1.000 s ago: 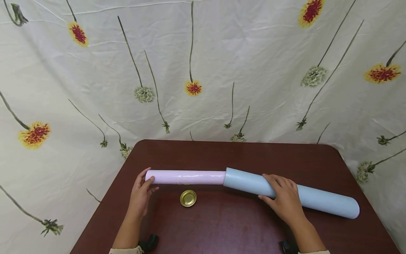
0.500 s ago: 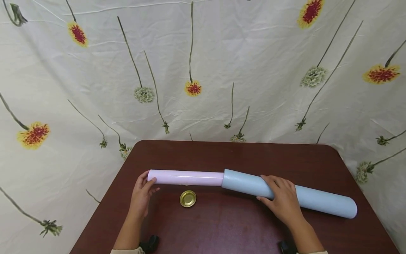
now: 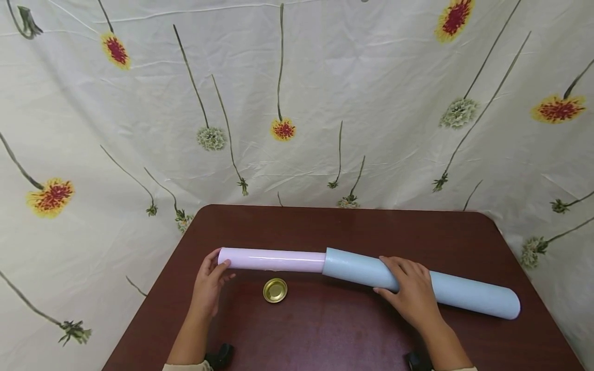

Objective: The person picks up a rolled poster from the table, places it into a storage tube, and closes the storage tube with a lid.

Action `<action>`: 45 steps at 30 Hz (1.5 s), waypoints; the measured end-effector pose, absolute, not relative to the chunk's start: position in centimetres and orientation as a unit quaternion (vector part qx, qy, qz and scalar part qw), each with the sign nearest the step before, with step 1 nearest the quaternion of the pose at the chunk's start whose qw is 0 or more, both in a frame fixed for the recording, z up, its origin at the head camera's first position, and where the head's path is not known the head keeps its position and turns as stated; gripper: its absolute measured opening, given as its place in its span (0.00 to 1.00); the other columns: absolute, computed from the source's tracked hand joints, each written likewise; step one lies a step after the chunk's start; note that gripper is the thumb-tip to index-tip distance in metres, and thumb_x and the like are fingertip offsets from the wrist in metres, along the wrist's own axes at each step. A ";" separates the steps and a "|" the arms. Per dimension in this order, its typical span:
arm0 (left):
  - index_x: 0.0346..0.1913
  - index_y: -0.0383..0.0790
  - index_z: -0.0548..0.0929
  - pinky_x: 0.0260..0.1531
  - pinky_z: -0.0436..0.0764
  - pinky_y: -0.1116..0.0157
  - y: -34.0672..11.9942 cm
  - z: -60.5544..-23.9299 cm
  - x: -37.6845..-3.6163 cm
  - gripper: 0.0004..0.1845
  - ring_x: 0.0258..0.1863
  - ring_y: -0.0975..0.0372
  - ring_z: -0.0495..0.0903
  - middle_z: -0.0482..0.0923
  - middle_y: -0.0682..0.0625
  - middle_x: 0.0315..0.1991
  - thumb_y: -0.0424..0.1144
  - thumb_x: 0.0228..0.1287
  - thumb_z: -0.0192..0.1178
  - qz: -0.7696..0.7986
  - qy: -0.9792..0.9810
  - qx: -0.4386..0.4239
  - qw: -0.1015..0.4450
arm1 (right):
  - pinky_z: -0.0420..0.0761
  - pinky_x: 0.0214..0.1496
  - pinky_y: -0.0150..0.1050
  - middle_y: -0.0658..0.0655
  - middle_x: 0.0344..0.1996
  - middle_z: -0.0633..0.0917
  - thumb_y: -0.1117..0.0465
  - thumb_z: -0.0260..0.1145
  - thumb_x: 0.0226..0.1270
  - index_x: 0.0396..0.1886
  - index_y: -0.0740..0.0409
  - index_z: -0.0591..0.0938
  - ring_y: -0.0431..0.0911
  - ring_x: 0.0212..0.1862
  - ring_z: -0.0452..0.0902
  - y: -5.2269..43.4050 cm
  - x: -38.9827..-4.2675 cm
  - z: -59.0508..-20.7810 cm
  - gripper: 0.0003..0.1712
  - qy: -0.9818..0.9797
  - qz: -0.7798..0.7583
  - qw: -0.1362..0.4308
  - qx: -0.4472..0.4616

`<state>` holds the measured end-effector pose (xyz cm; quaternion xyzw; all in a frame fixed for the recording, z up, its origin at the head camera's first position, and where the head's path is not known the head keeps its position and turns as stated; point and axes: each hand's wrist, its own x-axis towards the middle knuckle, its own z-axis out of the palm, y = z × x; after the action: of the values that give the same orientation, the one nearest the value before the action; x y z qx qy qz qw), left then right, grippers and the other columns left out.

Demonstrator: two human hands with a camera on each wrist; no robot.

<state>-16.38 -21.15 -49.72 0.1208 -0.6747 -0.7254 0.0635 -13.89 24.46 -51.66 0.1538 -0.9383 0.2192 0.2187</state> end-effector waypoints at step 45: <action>0.71 0.41 0.70 0.44 0.82 0.69 -20.8 -49.8 -16.2 0.24 0.47 0.67 0.78 0.75 0.55 0.57 0.35 0.75 0.55 -0.731 -0.672 0.103 0.056 | 0.63 0.61 0.61 0.57 0.56 0.82 0.50 0.85 0.42 0.66 0.51 0.78 0.60 0.58 0.75 23.5 -14.1 -51.9 0.47 -0.937 0.222 0.214 0.164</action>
<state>-16.24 -20.84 -49.77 0.1030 -0.6722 -0.7310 0.0559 -14.08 23.51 -51.90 0.1638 -0.9371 0.2221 0.2138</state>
